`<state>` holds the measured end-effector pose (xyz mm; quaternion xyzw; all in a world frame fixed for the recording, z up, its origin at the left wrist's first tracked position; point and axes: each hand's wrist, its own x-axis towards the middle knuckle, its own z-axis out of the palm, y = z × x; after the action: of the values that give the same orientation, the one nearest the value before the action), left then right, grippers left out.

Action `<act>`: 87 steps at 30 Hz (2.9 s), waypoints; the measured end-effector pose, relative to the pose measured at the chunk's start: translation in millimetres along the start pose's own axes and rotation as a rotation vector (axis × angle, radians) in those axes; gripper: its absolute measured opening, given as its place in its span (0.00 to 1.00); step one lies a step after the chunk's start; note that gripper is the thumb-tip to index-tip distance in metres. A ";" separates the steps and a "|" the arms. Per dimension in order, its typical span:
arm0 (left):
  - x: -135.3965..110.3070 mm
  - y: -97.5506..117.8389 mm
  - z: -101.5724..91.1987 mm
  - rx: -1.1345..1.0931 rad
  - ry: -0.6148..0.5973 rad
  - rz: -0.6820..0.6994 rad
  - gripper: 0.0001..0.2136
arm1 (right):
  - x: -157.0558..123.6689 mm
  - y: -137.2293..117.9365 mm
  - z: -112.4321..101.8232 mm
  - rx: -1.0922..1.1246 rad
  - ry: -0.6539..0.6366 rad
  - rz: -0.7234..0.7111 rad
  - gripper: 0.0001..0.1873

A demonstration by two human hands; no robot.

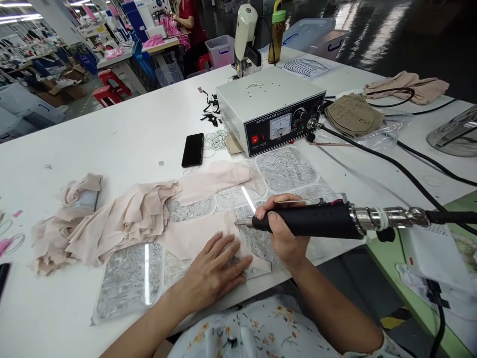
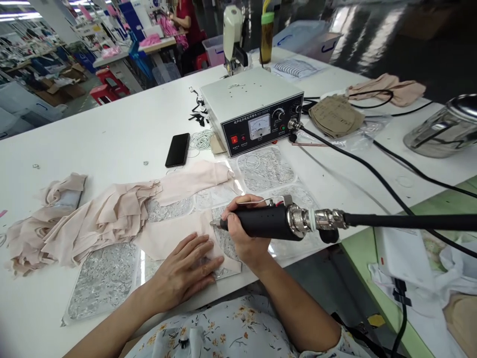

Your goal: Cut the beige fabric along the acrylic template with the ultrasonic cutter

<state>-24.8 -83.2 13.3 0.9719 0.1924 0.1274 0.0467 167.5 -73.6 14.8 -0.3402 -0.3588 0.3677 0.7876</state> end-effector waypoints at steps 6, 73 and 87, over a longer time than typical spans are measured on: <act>2.4 -1.8 -2.5 -0.027 0.009 0.033 0.14 | 0.4 -1.4 0.8 0.005 -0.006 0.023 0.07; 1.9 0.9 -2.3 -0.085 -0.058 0.004 0.12 | -36.9 -70.6 -37.5 -0.084 -0.164 0.185 0.03; 1.4 1.6 -3.5 -0.099 -0.042 0.002 0.10 | -39.4 -69.7 -39.6 -0.095 -0.159 0.185 0.04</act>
<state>-23.9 -84.0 17.3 0.9710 0.1840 0.1163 0.0989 204.6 -151.5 38.0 -0.3785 -0.4043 0.4470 0.7025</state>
